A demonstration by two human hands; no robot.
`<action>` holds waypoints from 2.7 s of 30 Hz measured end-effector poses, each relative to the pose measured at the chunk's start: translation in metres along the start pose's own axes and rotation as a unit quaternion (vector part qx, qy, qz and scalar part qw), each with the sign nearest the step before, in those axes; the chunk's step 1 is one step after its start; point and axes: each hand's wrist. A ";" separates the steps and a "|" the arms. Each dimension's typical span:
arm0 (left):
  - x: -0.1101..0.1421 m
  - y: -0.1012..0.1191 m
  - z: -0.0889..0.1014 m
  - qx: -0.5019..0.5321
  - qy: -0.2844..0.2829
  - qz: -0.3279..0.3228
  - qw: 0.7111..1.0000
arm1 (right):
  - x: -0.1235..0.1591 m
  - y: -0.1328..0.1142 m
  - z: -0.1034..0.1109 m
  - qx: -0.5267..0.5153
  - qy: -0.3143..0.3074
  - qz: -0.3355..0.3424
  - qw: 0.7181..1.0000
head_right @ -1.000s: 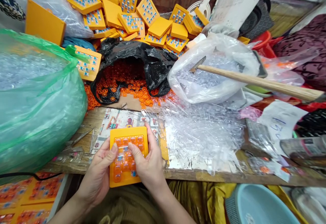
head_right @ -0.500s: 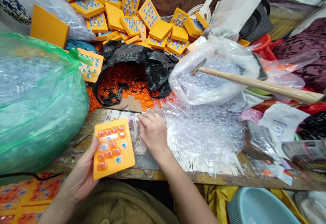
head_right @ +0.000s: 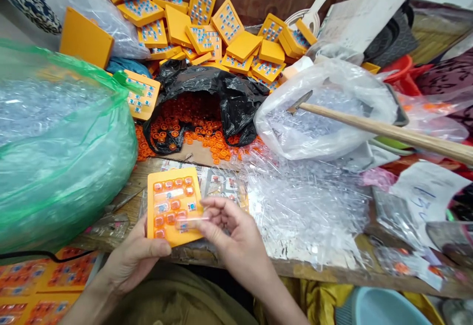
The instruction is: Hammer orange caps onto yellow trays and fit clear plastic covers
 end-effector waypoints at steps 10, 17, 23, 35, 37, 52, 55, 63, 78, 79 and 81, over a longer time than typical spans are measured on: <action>-0.003 -0.010 -0.013 -0.104 0.084 -0.034 0.990 | 0.016 0.023 -0.011 0.100 -0.026 0.088 0.991; -0.003 -0.011 -0.022 -0.121 0.109 -0.105 0.981 | 0.011 0.019 -0.016 -0.050 0.071 0.030 0.996; -0.005 -0.015 -0.021 -0.155 0.118 -0.110 0.975 | 0.012 0.021 -0.016 -0.222 0.061 -0.092 0.969; -0.002 -0.008 -0.027 -0.073 0.081 -0.036 0.993 | -0.146 -0.065 0.146 0.338 0.247 0.145 0.897; 0.000 -0.007 -0.027 -0.070 0.077 -0.034 0.994 | -0.158 -0.065 0.158 0.341 0.238 0.125 0.901; -0.013 -0.008 -0.032 -0.041 0.055 -0.019 0.997 | -0.022 -0.029 0.037 0.001 0.072 0.031 0.997; -0.014 -0.007 -0.033 -0.047 0.055 -0.028 0.997 | 0.004 0.003 0.012 -0.055 0.081 0.024 0.995; -0.012 -0.019 -0.035 -0.079 0.054 -0.019 0.995 | 0.011 0.009 0.013 0.062 0.120 0.093 0.987; -0.012 -0.030 -0.020 -0.271 0.142 -0.085 0.948 | 0.011 0.029 -0.009 -0.060 0.185 0.080 0.978; -0.011 -0.030 -0.020 -0.277 0.143 -0.085 0.946 | 0.011 0.030 -0.009 -0.098 0.170 0.054 0.979; -0.011 -0.030 -0.020 -0.286 0.147 -0.086 0.943 | 0.010 0.029 -0.011 -0.194 0.120 -0.009 0.974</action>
Point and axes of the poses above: each hand's wrist, its own x-axis away from the middle knuckle, its own z-axis out of the back of the hand, y = z × x, and after that the axes turned 13 degrees about -x, right-handed
